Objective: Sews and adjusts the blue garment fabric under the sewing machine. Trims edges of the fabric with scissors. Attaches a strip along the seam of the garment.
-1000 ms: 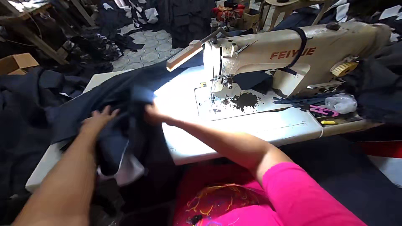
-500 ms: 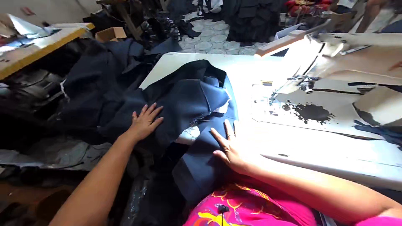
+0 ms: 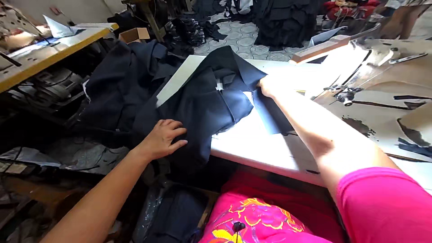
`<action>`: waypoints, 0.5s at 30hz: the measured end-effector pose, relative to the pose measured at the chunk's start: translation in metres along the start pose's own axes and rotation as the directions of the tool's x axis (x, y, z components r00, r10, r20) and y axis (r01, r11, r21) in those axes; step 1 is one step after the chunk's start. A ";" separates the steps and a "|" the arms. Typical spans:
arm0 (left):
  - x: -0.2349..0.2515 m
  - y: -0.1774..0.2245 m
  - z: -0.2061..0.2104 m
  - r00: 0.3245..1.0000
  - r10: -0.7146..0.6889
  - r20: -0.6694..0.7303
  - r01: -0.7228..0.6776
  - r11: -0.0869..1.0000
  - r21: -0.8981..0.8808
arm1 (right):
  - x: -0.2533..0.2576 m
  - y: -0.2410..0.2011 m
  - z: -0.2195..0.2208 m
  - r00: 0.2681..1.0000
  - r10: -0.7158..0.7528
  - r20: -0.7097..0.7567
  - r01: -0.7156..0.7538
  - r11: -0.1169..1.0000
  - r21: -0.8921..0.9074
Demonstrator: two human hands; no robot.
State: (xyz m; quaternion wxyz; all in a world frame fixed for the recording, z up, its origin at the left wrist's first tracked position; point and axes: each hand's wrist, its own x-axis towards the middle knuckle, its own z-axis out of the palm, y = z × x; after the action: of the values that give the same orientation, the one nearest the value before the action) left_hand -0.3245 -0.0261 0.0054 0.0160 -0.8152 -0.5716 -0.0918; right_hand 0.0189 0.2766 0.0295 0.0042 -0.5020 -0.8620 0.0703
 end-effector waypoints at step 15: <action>0.087 0.151 0.026 0.817 -0.514 0.262 0.542 0.839 -0.042 | -0.162 -0.096 0.045 0.867 -0.258 -0.427 0.366 0.910 0.194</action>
State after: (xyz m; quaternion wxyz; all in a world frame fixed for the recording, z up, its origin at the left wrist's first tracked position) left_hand -0.1513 0.0061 0.0067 -0.1263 -0.6289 -0.7668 -0.0258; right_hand 0.0126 0.0842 0.0069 0.2559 -0.3530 -0.8961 0.0830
